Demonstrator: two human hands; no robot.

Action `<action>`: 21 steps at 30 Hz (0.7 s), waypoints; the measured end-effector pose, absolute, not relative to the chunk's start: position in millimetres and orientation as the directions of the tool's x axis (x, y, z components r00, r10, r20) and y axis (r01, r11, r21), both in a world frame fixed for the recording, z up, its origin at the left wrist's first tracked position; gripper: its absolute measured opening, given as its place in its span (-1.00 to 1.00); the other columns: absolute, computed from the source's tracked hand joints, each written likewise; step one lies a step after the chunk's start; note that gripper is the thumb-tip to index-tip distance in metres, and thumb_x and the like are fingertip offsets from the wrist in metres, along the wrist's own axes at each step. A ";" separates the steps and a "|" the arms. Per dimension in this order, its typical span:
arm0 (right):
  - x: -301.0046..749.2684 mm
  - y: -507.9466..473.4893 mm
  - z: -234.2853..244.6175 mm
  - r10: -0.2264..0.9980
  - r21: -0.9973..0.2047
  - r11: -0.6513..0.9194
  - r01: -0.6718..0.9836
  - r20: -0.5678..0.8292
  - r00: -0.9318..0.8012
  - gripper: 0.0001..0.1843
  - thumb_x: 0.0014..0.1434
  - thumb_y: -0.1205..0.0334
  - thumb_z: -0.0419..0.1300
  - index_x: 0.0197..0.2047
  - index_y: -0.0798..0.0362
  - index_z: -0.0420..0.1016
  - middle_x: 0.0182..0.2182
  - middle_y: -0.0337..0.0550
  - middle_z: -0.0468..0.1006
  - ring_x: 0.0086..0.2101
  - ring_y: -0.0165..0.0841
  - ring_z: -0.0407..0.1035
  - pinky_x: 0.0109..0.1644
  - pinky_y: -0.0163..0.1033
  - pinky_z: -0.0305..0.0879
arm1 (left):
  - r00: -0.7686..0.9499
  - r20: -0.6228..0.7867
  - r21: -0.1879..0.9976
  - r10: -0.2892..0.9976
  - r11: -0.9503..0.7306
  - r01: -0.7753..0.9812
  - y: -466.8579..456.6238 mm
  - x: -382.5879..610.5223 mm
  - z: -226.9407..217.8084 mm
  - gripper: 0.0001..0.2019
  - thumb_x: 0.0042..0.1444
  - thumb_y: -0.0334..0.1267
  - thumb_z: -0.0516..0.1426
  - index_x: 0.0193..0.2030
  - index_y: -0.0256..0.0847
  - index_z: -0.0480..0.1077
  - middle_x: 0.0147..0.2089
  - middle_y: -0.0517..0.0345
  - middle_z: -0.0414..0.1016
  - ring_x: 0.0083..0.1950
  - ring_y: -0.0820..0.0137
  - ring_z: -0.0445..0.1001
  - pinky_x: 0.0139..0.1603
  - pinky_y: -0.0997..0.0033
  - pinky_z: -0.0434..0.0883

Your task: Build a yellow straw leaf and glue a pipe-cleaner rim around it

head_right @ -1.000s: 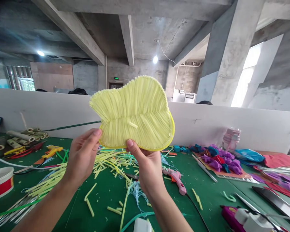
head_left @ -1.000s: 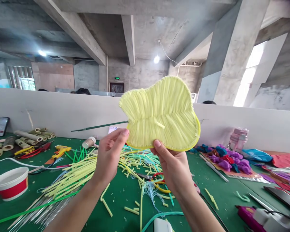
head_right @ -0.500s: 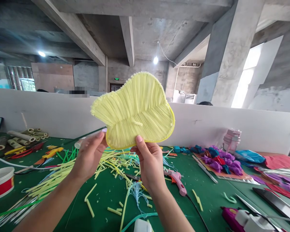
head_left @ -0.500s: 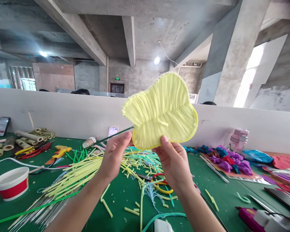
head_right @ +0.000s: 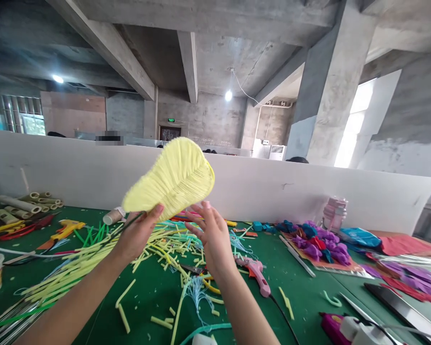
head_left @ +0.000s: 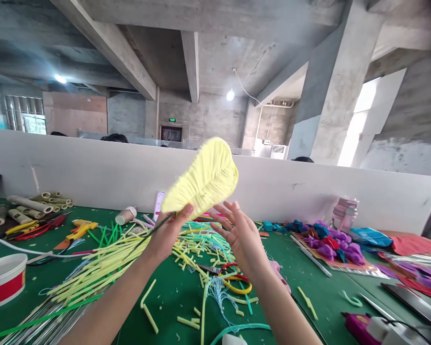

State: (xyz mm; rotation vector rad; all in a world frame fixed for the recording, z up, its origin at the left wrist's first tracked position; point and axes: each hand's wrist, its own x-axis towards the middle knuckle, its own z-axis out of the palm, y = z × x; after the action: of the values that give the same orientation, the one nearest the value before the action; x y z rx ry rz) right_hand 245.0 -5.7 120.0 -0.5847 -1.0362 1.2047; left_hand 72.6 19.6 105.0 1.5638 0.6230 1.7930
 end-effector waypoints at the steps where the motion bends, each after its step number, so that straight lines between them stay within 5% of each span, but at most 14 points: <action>1: 248.7 -4.4 122.4 0.953 -0.807 0.261 -0.529 0.303 0.008 -0.49 0.14 -0.15 0.26 0.01 0.04 0.50 0.00 0.01 0.58 -0.05 -0.15 0.50 0.01 -0.06 0.47 | 0.020 0.755 0.656 0.655 -0.755 0.001 24.9 68.7 101.3 -0.63 0.27 -0.12 0.15 0.15 -0.18 0.46 0.16 0.03 0.53 0.24 0.12 0.42 0.28 0.14 0.34; 3: 257.2 -2.9 127.5 0.954 -0.754 0.172 -0.634 0.288 -0.083 -0.41 0.15 -0.25 0.18 0.05 0.02 0.48 0.02 0.01 0.57 0.02 -0.10 0.46 0.07 0.02 0.42 | 0.239 0.892 0.318 0.385 -0.908 0.273 34.9 61.9 93.0 -0.59 0.34 -0.22 0.04 0.31 -0.13 0.31 0.31 0.02 0.38 0.33 0.16 0.32 0.37 0.10 0.22; 6: 269.8 -3.3 133.4 0.913 -0.716 0.064 -0.695 0.324 -0.249 -0.29 0.14 -0.39 0.06 0.09 -0.01 0.47 0.02 -0.02 0.57 0.11 -0.06 0.37 0.14 0.08 0.34 | 0.508 0.852 -0.199 0.129 -0.817 0.541 45.8 59.7 79.8 -0.51 0.37 -0.45 -0.08 0.40 -0.12 0.14 0.40 0.01 0.22 0.44 0.21 0.11 0.45 -0.03 0.00; 10: 283.9 -2.3 136.2 0.947 -0.742 0.056 -0.669 0.252 -0.199 -0.28 0.07 -0.44 0.07 -0.07 0.02 0.56 -0.13 -0.02 0.63 0.04 -0.02 0.42 0.08 0.07 0.36 | 0.551 0.819 -0.349 0.159 -0.624 0.699 49.7 66.7 67.9 -0.39 0.29 -0.58 -0.04 0.44 -0.09 0.05 0.48 -0.09 0.03 0.48 0.14 -0.04 0.44 -0.09 0.03; 13: 293.0 3.1 135.2 0.985 -0.798 0.036 -0.601 0.129 -0.111 -0.66 0.04 -0.07 0.27 -0.27 0.02 0.57 -0.30 -0.08 0.66 -0.11 -0.05 0.51 -0.02 -0.01 0.42 | 0.496 0.824 -0.185 0.274 -0.697 0.693 49.5 68.2 66.0 -0.19 0.16 -0.72 -0.09 0.47 0.04 -0.07 0.54 0.00 -0.22 0.51 0.15 -0.20 0.44 -0.09 -0.01; 16: 300.1 10.4 132.1 0.994 -0.846 -0.001 -0.533 0.055 -0.089 -0.83 -0.05 0.19 0.27 -0.33 0.03 0.56 -0.41 -0.11 0.65 -0.24 -0.08 0.55 -0.13 -0.05 0.46 | 0.375 0.798 0.184 0.472 -0.783 0.594 52.4 61.1 69.9 -0.01 0.02 -0.72 -0.01 0.49 0.07 -0.30 0.55 0.06 -0.39 0.52 0.16 -0.28 0.43 -0.07 -0.01; 18: 303.5 14.7 129.2 0.992 -0.855 0.003 -0.519 0.069 -0.108 -0.75 -0.06 0.24 0.23 -0.25 0.03 0.58 -0.41 -0.13 0.65 -0.29 -0.11 0.55 -0.17 -0.07 0.46 | 0.368 0.684 0.450 0.630 -0.761 0.466 54.7 51.8 76.1 -0.01 0.01 -0.62 0.10 0.50 0.00 -0.27 0.53 -0.01 -0.20 0.50 0.11 -0.10 0.41 -0.04 0.06; 21: 306.6 18.9 124.5 0.981 -0.855 -0.010 -0.519 0.091 -0.169 -0.61 -0.08 0.29 0.21 -0.11 0.02 0.58 -0.38 -0.16 0.65 -0.32 -0.16 0.55 -0.19 -0.11 0.45 | 0.498 0.398 0.785 0.770 -0.567 0.250 53.5 36.3 89.6 -0.38 0.11 -0.40 0.16 0.35 -0.13 0.24 0.35 -0.07 0.32 0.34 0.06 0.28 0.25 0.07 0.31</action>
State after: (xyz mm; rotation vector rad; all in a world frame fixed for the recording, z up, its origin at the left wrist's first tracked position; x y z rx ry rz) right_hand 306.6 18.9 124.5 -0.6720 -0.9422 1.5214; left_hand 36.3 53.5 89.6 2.0769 0.8341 1.0040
